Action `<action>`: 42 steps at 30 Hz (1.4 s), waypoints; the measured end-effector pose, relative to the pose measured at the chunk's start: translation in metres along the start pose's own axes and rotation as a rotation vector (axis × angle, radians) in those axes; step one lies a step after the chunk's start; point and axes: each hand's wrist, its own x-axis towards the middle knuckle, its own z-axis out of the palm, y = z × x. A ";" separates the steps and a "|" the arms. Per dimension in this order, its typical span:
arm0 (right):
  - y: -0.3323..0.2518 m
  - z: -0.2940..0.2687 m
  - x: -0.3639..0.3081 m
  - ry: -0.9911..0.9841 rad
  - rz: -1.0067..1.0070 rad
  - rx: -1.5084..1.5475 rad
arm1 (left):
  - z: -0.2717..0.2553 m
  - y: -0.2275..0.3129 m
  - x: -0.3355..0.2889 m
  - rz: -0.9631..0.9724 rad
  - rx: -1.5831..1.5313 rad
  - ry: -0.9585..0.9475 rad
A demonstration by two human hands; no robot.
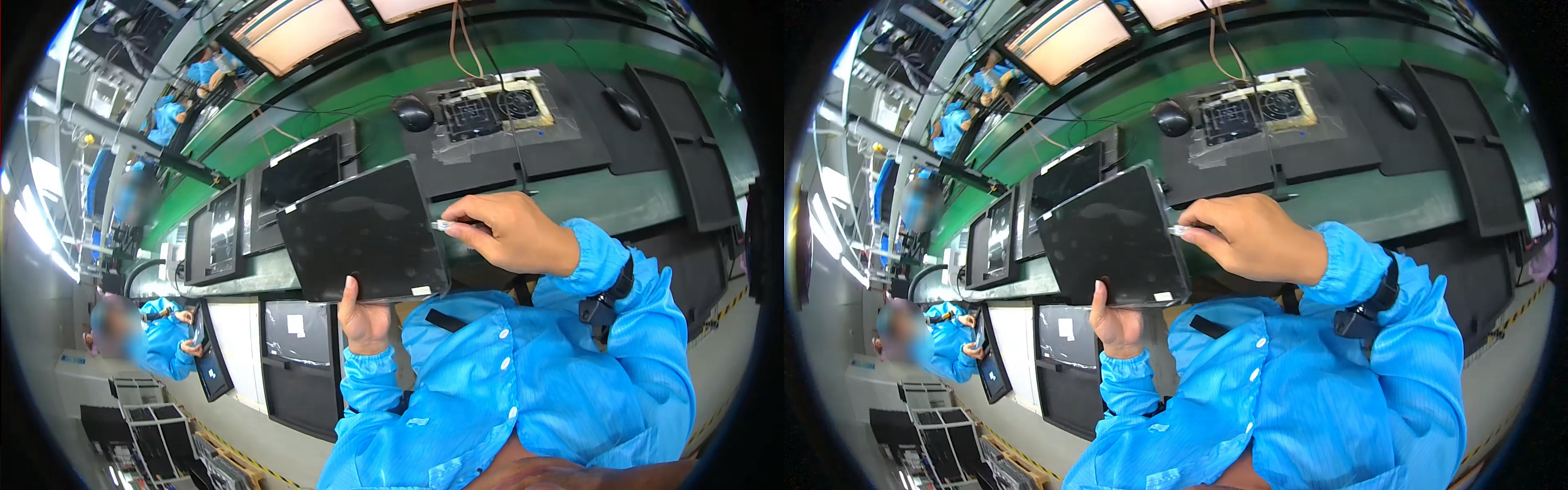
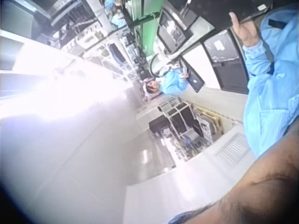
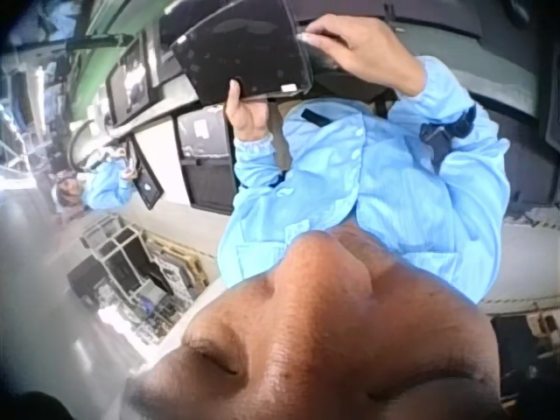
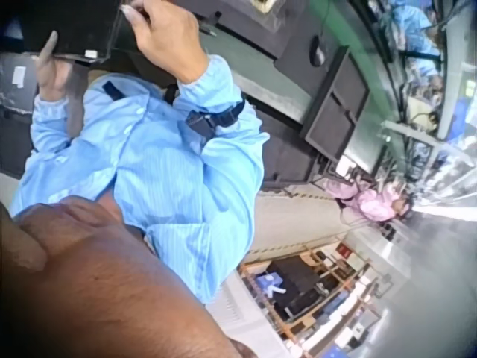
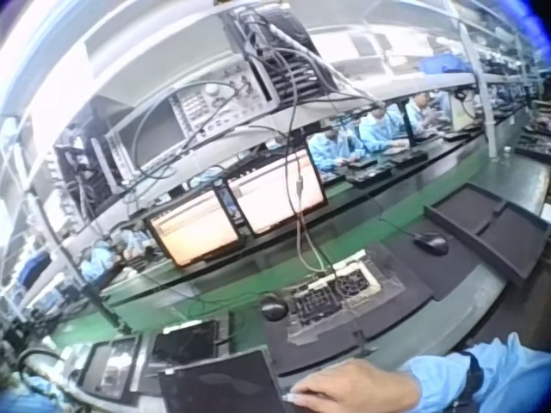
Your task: The person is assembling, inspecting, and testing tablet devices on a factory assembly line, including connecting components and using a stylus.
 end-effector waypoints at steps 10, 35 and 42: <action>-0.006 -0.018 -0.011 -0.186 -0.089 -0.240 | 0.003 -0.007 -0.011 -0.116 0.184 -0.046; 0.163 -0.159 -0.090 0.669 0.539 0.844 | 0.146 -0.094 0.096 0.482 1.394 -0.776; 0.199 -0.144 -0.042 0.642 0.661 0.868 | 0.133 -0.134 0.164 0.465 1.953 -0.622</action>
